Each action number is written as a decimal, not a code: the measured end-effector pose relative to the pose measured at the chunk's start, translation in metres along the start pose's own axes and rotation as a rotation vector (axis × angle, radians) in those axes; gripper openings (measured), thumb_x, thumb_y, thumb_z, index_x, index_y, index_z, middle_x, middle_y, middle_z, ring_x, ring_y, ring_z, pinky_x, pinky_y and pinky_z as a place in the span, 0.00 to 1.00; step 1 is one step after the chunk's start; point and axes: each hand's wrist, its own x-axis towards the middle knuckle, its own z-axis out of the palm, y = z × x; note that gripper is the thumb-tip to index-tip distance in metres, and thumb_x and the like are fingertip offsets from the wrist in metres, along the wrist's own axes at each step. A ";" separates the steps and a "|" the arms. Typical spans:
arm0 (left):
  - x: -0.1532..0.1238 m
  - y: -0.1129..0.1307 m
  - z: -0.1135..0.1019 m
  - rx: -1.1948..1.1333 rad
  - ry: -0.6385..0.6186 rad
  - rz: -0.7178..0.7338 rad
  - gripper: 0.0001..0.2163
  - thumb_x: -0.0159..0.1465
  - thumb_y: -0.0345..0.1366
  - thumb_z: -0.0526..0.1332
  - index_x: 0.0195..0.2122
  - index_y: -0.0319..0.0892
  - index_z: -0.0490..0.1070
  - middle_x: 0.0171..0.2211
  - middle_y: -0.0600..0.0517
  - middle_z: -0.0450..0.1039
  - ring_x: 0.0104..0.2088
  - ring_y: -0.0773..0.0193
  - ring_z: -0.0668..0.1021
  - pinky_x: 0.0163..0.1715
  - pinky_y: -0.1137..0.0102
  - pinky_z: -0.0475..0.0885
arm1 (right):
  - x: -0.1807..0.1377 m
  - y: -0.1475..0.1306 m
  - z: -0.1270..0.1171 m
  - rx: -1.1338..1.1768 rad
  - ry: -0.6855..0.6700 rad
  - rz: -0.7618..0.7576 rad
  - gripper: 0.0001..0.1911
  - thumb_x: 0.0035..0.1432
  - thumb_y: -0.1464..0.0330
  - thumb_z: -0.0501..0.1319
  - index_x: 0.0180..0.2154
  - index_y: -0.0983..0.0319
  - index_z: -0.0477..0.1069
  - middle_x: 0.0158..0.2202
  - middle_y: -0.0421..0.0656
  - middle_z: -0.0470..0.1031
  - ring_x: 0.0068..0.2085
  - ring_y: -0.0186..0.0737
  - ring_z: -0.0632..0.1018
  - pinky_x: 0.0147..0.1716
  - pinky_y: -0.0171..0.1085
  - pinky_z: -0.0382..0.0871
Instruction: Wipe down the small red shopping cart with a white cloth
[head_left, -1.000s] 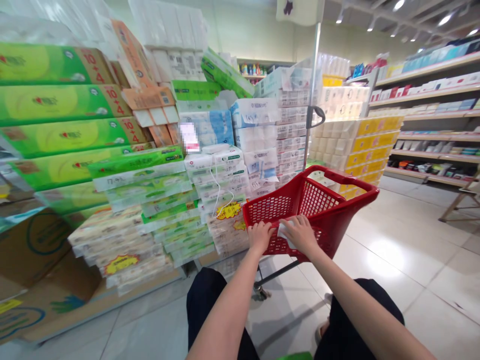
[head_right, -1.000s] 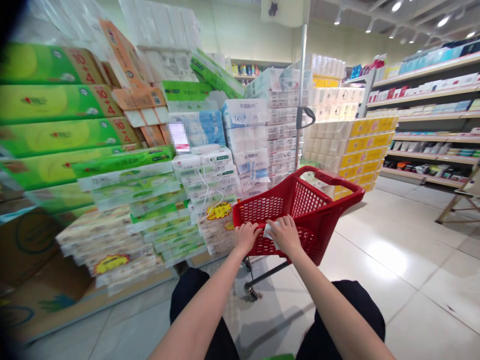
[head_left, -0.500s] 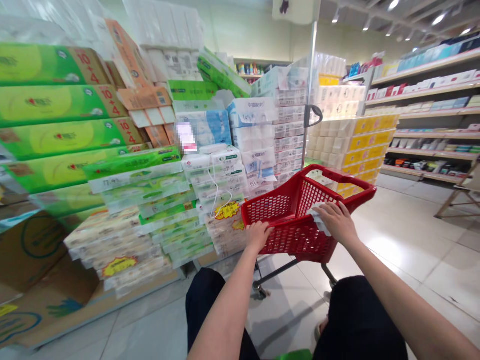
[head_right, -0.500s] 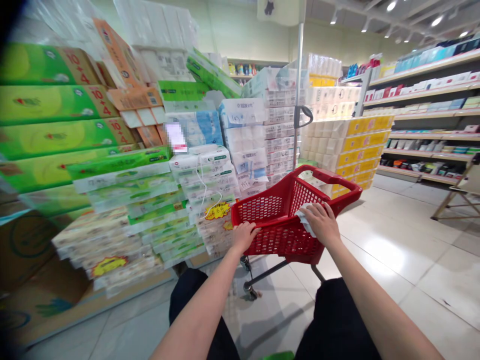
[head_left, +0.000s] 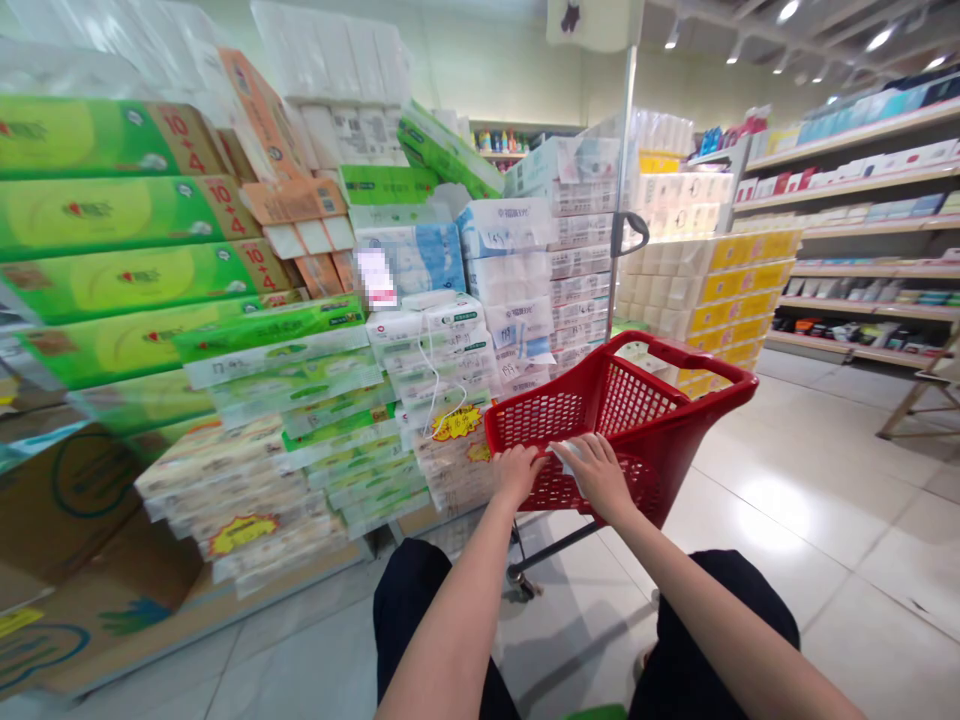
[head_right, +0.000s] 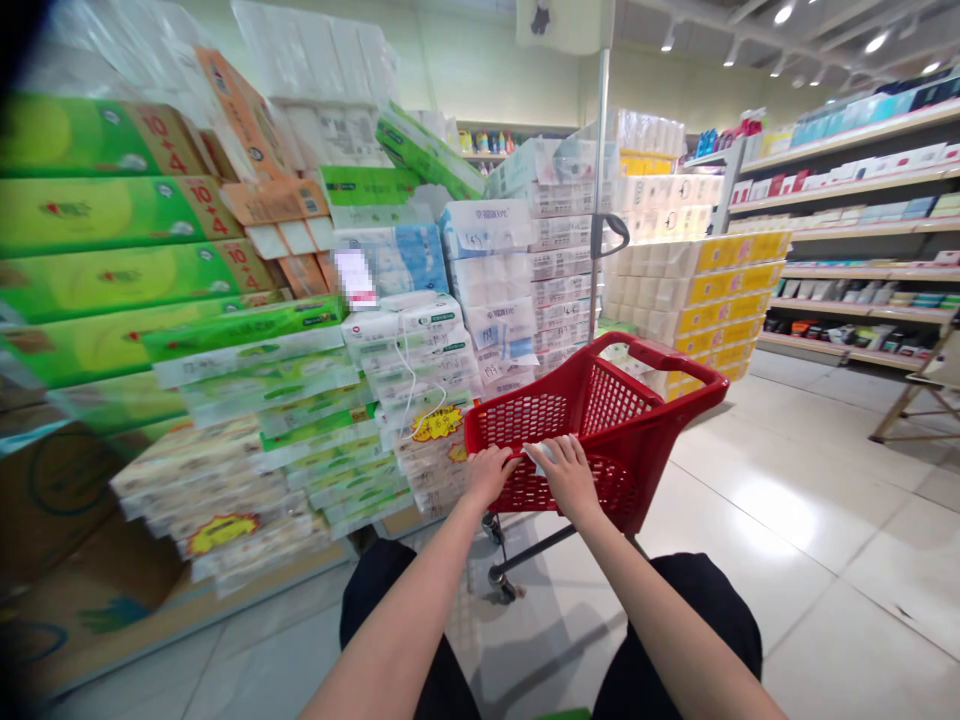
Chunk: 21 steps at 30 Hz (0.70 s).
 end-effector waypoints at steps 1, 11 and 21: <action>0.000 0.000 0.000 0.001 -0.003 -0.002 0.20 0.71 0.54 0.45 0.43 0.50 0.71 0.41 0.52 0.74 0.43 0.58 0.75 0.44 0.64 0.63 | 0.000 0.004 -0.001 0.008 -0.006 -0.023 0.32 0.62 0.72 0.55 0.64 0.45 0.58 0.54 0.41 0.72 0.57 0.46 0.66 0.64 0.51 0.47; 0.000 0.002 0.001 -0.002 -0.024 -0.018 0.18 0.71 0.52 0.46 0.42 0.50 0.71 0.42 0.51 0.74 0.45 0.58 0.74 0.45 0.64 0.62 | -0.026 0.106 -0.022 -0.119 0.078 0.198 0.25 0.61 0.71 0.51 0.58 0.51 0.67 0.62 0.40 0.65 0.67 0.48 0.55 0.66 0.52 0.45; -0.001 -0.002 0.001 -0.004 -0.002 0.007 0.17 0.71 0.51 0.47 0.43 0.50 0.71 0.42 0.51 0.73 0.45 0.58 0.74 0.45 0.63 0.62 | -0.012 -0.008 0.001 0.024 0.040 0.083 0.29 0.61 0.55 0.57 0.62 0.53 0.62 0.62 0.48 0.63 0.65 0.55 0.57 0.64 0.56 0.46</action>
